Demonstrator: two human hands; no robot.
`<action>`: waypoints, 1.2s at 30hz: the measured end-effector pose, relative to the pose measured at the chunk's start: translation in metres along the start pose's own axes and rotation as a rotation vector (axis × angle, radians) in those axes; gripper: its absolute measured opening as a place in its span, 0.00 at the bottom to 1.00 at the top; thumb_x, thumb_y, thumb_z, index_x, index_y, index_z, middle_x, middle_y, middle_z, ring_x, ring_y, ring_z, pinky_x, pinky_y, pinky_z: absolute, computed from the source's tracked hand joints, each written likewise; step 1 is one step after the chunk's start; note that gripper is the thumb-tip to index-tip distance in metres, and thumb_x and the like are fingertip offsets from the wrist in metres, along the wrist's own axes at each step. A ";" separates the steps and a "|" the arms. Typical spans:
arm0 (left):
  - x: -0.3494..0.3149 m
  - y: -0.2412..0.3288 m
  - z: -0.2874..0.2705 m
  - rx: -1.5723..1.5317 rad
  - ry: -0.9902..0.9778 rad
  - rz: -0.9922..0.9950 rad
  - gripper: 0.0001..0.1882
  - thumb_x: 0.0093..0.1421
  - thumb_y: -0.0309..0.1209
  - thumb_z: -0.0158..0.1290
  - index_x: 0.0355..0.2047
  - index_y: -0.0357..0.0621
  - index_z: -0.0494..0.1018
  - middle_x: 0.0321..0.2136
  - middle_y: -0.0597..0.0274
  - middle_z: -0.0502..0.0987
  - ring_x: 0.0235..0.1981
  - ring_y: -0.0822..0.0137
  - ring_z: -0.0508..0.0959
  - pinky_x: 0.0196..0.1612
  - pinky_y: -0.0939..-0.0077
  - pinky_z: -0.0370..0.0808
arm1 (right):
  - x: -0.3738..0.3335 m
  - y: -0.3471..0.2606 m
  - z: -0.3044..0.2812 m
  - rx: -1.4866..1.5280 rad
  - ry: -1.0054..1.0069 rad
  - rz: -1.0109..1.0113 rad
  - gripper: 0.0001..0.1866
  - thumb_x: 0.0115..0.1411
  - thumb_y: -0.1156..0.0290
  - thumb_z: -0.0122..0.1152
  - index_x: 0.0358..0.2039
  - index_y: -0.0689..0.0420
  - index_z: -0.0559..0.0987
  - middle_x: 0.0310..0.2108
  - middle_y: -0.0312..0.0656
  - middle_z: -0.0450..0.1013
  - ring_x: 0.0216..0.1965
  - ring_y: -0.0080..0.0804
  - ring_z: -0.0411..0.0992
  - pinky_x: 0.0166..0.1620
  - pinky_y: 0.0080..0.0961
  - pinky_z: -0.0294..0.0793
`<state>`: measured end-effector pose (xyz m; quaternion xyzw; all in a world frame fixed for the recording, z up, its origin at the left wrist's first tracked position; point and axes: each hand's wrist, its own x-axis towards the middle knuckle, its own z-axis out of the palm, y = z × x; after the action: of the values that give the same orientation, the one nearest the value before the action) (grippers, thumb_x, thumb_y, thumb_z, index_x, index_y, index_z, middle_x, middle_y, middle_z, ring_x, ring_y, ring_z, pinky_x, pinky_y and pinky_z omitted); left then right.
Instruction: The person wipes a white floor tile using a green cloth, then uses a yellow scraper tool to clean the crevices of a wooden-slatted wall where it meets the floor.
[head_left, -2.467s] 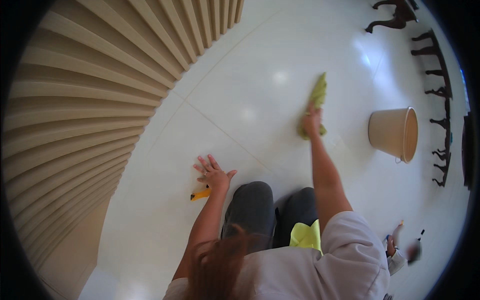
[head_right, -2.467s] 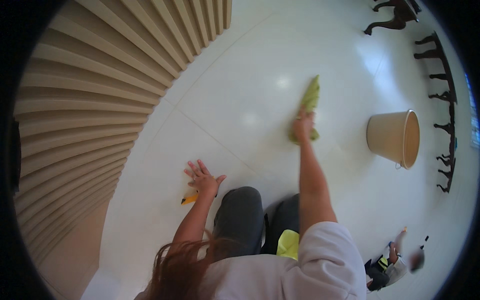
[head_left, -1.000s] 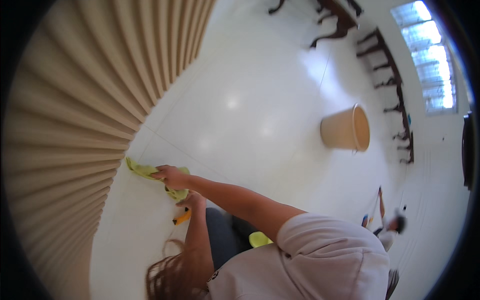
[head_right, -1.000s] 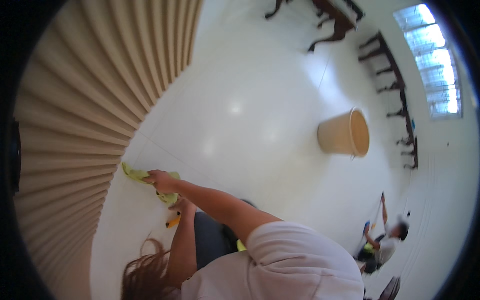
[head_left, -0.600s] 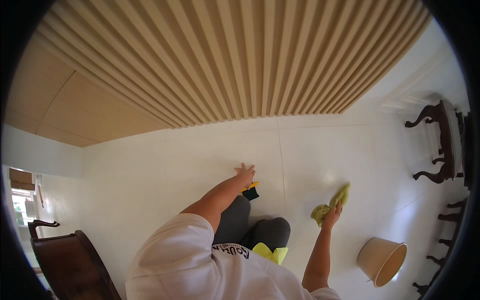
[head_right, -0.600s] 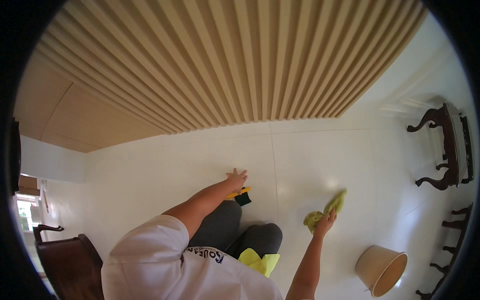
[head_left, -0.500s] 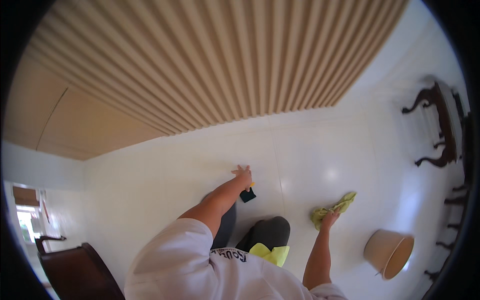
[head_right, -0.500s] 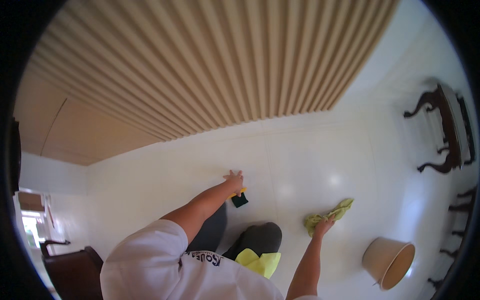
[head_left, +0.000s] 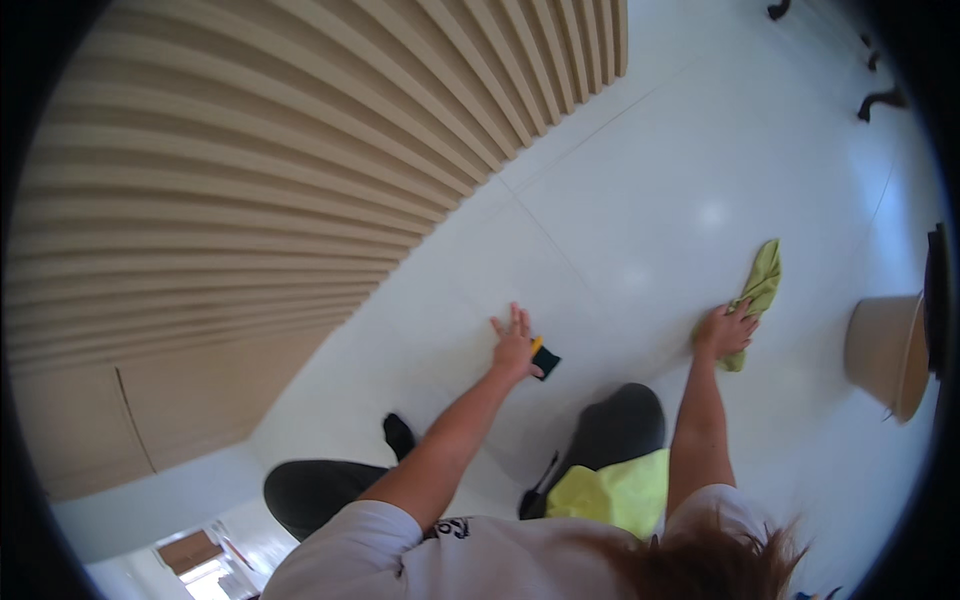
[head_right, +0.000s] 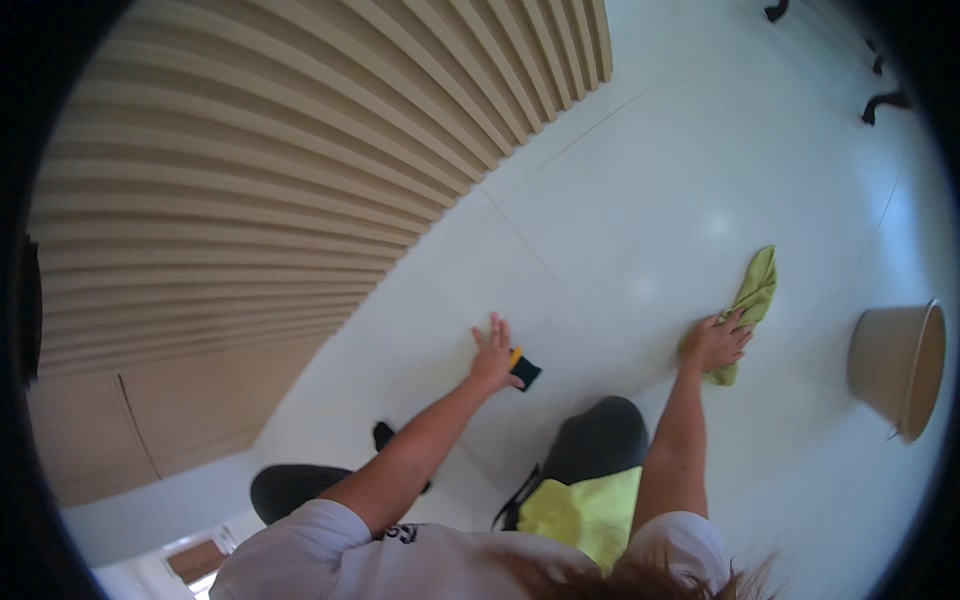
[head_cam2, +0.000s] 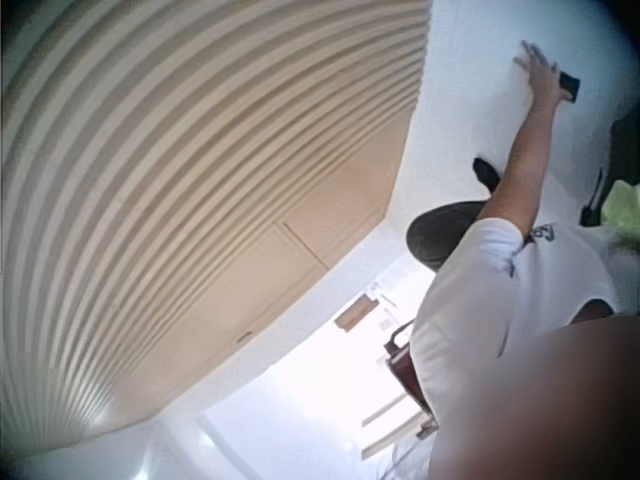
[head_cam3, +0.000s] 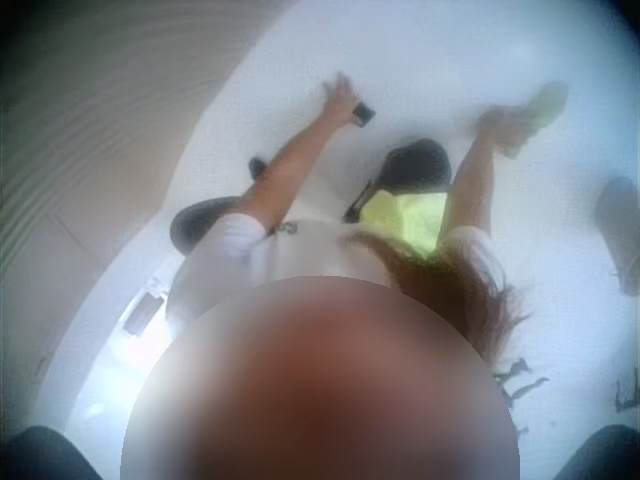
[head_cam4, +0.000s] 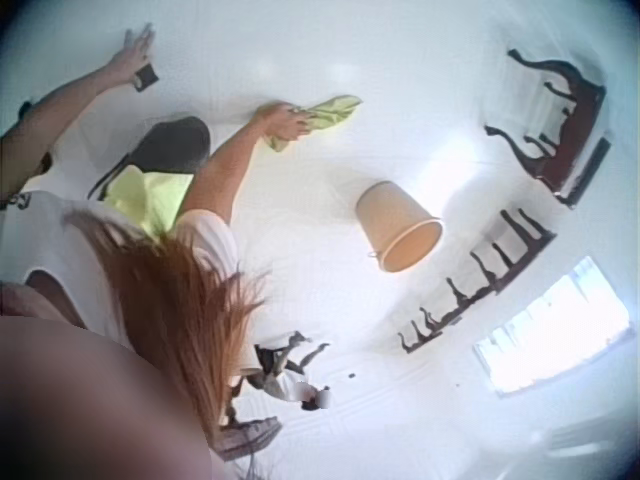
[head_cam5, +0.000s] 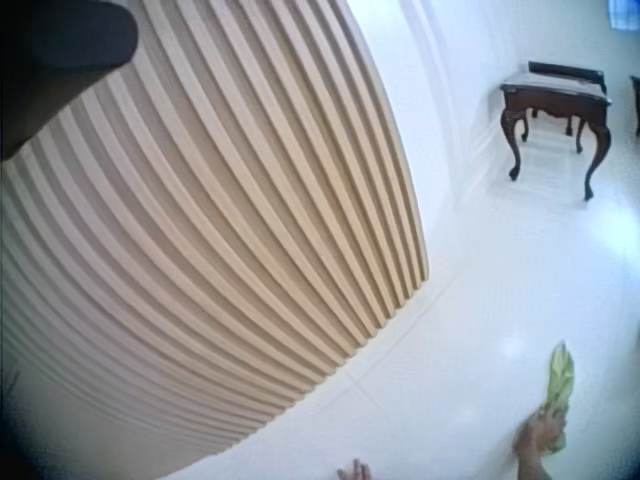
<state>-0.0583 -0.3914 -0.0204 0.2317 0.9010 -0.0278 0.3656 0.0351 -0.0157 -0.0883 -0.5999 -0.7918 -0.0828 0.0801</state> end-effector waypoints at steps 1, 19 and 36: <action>0.003 0.000 -0.005 0.021 -0.025 -0.014 0.73 0.31 0.52 0.70 0.63 0.25 0.34 0.64 0.31 0.30 0.66 0.37 0.40 0.64 0.39 0.39 | 0.000 -0.002 -0.002 -0.008 0.009 0.012 0.26 0.58 0.56 0.49 0.58 0.44 0.68 0.58 0.48 0.63 0.61 0.44 0.58 0.56 0.51 0.60; -0.004 -0.002 -0.006 0.178 -0.053 0.038 0.72 0.35 0.59 0.66 0.61 0.18 0.35 0.63 0.29 0.40 0.67 0.41 0.34 0.60 0.34 0.44 | -0.052 -0.189 -0.028 0.527 -0.165 -0.398 0.18 0.58 0.73 0.44 0.48 0.62 0.72 0.53 0.50 0.67 0.50 0.46 0.66 0.53 0.42 0.62; -0.053 -0.097 0.043 0.422 0.148 0.742 0.14 0.52 0.29 0.55 0.38 0.41 0.67 0.41 0.50 0.73 0.43 0.51 0.75 0.43 0.59 0.74 | -0.220 -0.110 -0.159 2.223 -0.723 0.254 0.24 0.53 0.70 0.46 0.51 0.65 0.72 0.39 0.44 0.73 0.38 0.31 0.72 0.41 0.27 0.74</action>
<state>-0.0403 -0.5085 -0.0281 0.6108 0.7551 -0.0617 0.2300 -0.0075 -0.2870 0.0130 -0.2637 -0.3399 0.8371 0.3379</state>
